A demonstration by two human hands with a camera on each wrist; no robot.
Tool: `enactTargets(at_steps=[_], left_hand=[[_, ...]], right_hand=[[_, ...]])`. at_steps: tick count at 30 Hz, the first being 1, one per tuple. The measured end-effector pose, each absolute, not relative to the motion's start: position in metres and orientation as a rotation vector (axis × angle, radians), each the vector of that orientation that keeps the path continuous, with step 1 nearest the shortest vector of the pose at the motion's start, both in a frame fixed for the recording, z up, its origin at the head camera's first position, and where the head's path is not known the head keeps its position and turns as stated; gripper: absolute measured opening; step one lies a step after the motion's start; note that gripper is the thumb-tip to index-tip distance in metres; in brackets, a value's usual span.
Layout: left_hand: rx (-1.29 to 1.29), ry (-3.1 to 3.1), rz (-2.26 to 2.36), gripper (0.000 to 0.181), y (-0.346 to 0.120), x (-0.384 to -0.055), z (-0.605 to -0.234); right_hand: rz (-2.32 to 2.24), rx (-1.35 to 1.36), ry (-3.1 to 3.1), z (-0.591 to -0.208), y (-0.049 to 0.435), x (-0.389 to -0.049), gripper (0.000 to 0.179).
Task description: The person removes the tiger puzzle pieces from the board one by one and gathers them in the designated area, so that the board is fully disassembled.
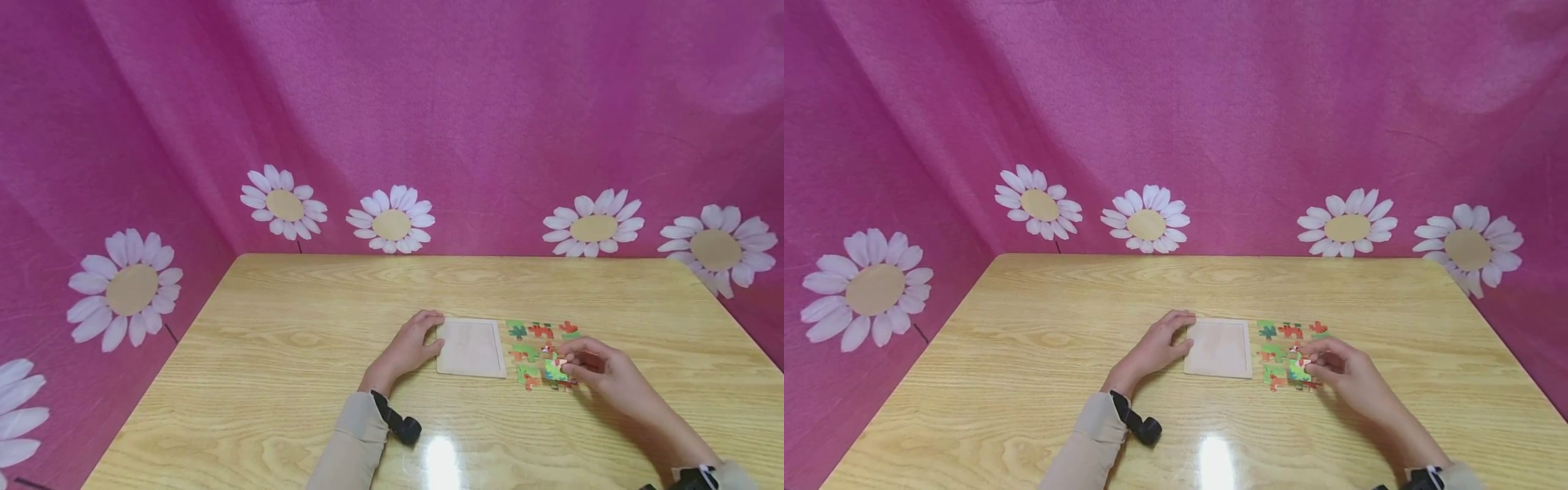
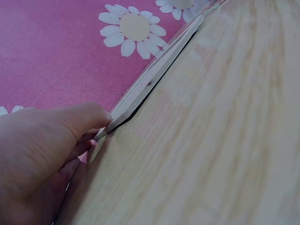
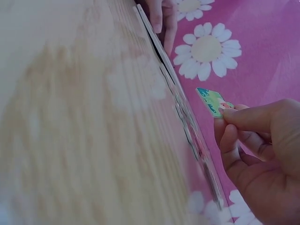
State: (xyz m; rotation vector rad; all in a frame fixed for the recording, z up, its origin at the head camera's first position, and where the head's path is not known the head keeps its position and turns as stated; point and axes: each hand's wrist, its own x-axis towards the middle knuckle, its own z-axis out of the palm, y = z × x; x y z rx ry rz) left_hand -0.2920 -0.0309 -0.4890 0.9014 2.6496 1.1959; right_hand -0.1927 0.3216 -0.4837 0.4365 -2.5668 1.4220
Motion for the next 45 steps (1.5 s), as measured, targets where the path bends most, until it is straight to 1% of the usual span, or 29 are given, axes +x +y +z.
enactTargets(at_steps=[7,24,30,39,45], left_hand=[[0.896,2.637,1.223,0.044,-0.031,-0.291,-0.489],[0.912,2.652,1.202,0.043,-0.031,-0.292,-0.489],[0.921,2.650,1.209,0.043,-0.031,-0.292,-0.490],[0.913,2.648,1.212,0.043,-0.031,-0.292,-0.489],[0.912,2.643,1.207,0.044,-0.031,-0.292,-0.489]], right_hand=[[1.393,0.412,-2.595,-0.484,0.331,-0.189,0.023],[1.444,0.420,-2.617,-0.485,0.354,-0.188,0.019],[1.488,0.423,-2.610,-0.488,0.360,-0.190,0.023],[1.462,0.428,-2.674,-0.486,0.369,-0.191,0.019],[1.449,0.359,-2.722,-0.485,0.374,-0.189,0.014]])
